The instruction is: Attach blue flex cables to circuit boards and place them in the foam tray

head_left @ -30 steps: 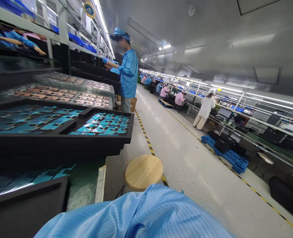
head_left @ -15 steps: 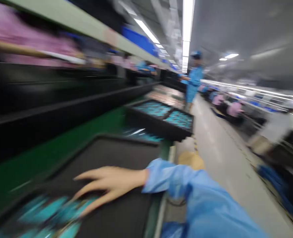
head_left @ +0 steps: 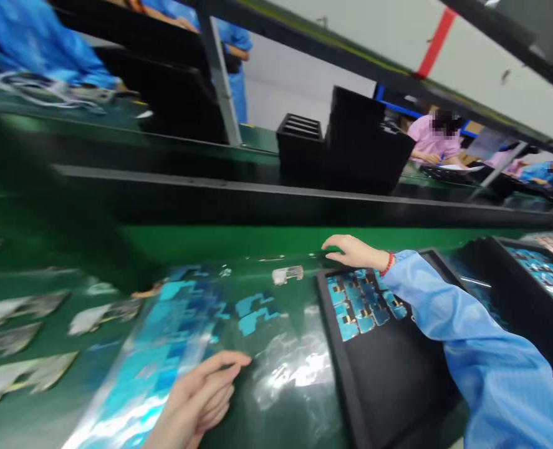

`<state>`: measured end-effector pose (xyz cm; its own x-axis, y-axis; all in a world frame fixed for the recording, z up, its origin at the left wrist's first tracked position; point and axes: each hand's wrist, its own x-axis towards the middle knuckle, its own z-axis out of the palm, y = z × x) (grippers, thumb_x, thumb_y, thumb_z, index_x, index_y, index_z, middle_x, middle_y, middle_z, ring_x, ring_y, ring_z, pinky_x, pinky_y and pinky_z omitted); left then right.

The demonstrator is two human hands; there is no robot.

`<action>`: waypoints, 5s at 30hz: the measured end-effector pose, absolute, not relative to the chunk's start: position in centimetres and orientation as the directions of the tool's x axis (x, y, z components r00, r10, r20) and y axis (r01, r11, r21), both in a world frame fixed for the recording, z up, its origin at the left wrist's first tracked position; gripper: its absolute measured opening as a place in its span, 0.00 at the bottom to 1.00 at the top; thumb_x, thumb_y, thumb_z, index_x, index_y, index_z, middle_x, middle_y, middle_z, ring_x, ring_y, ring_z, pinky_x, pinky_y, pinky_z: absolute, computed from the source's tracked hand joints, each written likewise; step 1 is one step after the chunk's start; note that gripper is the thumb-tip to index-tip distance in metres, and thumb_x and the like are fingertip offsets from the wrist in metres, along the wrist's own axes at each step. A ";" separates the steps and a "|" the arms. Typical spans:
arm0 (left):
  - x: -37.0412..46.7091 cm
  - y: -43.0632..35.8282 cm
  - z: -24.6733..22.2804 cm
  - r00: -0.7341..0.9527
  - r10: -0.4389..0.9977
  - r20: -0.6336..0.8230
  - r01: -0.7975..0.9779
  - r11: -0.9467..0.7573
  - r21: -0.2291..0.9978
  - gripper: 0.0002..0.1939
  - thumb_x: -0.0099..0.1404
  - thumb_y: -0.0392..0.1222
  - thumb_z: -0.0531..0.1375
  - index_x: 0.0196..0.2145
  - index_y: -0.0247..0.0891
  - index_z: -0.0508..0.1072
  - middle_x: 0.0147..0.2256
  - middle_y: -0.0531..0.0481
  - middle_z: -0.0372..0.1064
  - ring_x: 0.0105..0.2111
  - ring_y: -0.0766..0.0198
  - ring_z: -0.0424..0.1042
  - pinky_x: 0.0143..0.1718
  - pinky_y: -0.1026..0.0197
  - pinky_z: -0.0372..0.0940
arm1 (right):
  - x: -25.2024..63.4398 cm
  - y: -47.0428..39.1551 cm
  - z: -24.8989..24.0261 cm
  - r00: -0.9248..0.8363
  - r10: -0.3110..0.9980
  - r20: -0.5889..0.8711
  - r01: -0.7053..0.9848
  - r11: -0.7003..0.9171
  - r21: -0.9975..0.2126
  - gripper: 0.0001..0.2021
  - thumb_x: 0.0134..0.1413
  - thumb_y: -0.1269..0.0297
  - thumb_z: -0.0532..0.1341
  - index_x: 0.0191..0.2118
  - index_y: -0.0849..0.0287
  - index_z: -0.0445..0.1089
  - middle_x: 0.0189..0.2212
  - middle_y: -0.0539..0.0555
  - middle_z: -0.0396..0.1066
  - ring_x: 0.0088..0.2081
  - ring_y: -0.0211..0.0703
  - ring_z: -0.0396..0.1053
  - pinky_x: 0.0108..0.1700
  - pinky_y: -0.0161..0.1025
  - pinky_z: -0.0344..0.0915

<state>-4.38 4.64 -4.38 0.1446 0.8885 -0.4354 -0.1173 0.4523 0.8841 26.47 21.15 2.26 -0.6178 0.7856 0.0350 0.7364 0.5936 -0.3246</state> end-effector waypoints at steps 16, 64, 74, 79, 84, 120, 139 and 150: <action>-3.8 5.2 -3.7 0.111 0.941 -0.320 -0.251 0.338 0.907 0.15 0.53 0.51 0.66 0.30 0.35 0.74 0.14 0.63 0.47 0.15 0.73 0.45 0.17 0.67 0.46 | 18.6 23.2 -2.2 -0.556 0.831 0.006 0.746 0.502 -0.437 0.09 0.47 0.72 0.69 0.30 0.63 0.67 0.34 0.58 0.72 0.40 0.47 0.71 0.46 0.47 0.67; -5.3 5.8 -2.5 -0.001 0.995 0.103 0.444 -0.092 0.891 0.17 0.60 0.54 0.55 0.21 0.41 0.68 0.15 0.57 0.67 0.16 0.65 0.66 0.24 0.62 0.56 | 15.6 13.2 -0.6 -0.937 0.287 0.199 0.324 0.927 0.188 0.08 0.68 0.71 0.48 0.42 0.64 0.64 0.31 0.55 0.72 0.32 0.40 0.71 0.34 0.37 0.65; -5.4 6.0 -3.3 0.027 0.994 0.109 0.399 -0.111 0.910 0.23 0.67 0.52 0.48 0.22 0.39 0.70 0.17 0.54 0.64 0.19 0.64 0.62 0.24 0.62 0.56 | 15.5 13.1 -1.4 -0.923 0.288 0.254 0.345 0.912 0.221 0.12 0.65 0.76 0.47 0.50 0.65 0.61 0.36 0.58 0.70 0.35 0.42 0.67 0.37 0.38 0.66; -5.0 6.2 -3.7 0.044 0.997 0.070 0.374 -0.081 0.924 0.24 0.69 0.52 0.47 0.23 0.38 0.72 0.17 0.54 0.64 0.19 0.64 0.63 0.25 0.62 0.58 | 15.4 13.0 -1.9 -0.919 0.306 0.249 0.347 0.927 0.144 0.09 0.66 0.71 0.48 0.44 0.64 0.63 0.33 0.57 0.67 0.32 0.43 0.65 0.35 0.39 0.65; -5.2 5.8 -4.0 -0.018 0.997 0.081 0.378 -0.068 0.923 0.16 0.67 0.49 0.52 0.36 0.38 0.76 0.21 0.52 0.68 0.22 0.62 0.65 0.29 0.60 0.56 | 15.0 13.0 -1.9 -0.912 0.333 0.239 0.363 0.926 0.098 0.11 0.67 0.70 0.46 0.48 0.64 0.62 0.34 0.57 0.67 0.30 0.42 0.66 0.32 0.39 0.65; -5.3 5.5 -2.9 0.052 0.965 -0.257 0.293 0.231 0.928 0.28 0.70 0.58 0.48 0.20 0.37 0.69 0.16 0.57 0.58 0.18 0.66 0.61 0.26 0.60 0.59 | 15.9 12.7 -4.4 -0.348 0.825 0.445 0.469 0.564 -0.680 0.19 0.63 0.51 0.54 0.31 0.60 0.74 0.26 0.55 0.74 0.28 0.44 0.71 0.31 0.36 0.66; -5.9 4.5 -1.8 0.560 0.814 -0.152 -0.149 0.280 0.948 0.28 0.66 0.53 0.52 0.58 0.34 0.64 0.10 0.65 0.45 0.11 0.69 0.39 0.18 0.59 0.38 | 17.2 10.5 1.3 -0.683 0.509 0.524 0.409 0.860 -0.304 0.24 0.54 0.43 0.62 0.45 0.60 0.74 0.23 0.50 0.72 0.22 0.35 0.67 0.26 0.36 0.62; -5.5 4.4 -1.8 0.549 0.809 -0.212 -0.236 0.393 0.889 0.26 0.60 0.52 0.52 0.50 0.34 0.71 0.09 0.63 0.47 0.12 0.68 0.39 0.21 0.58 0.40 | 16.3 10.2 4.8 -0.555 0.804 -0.214 0.316 -0.035 -0.948 0.13 0.47 0.57 0.69 0.29 0.65 0.75 0.22 0.51 0.74 0.21 0.33 0.69 0.25 0.31 0.67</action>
<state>-5.53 4.36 -1.81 0.5489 0.8086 -0.2118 -0.2363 0.3931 0.8886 16.34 10.22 4.85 -0.5551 0.8038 -0.2140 0.3155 -0.0345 -0.9483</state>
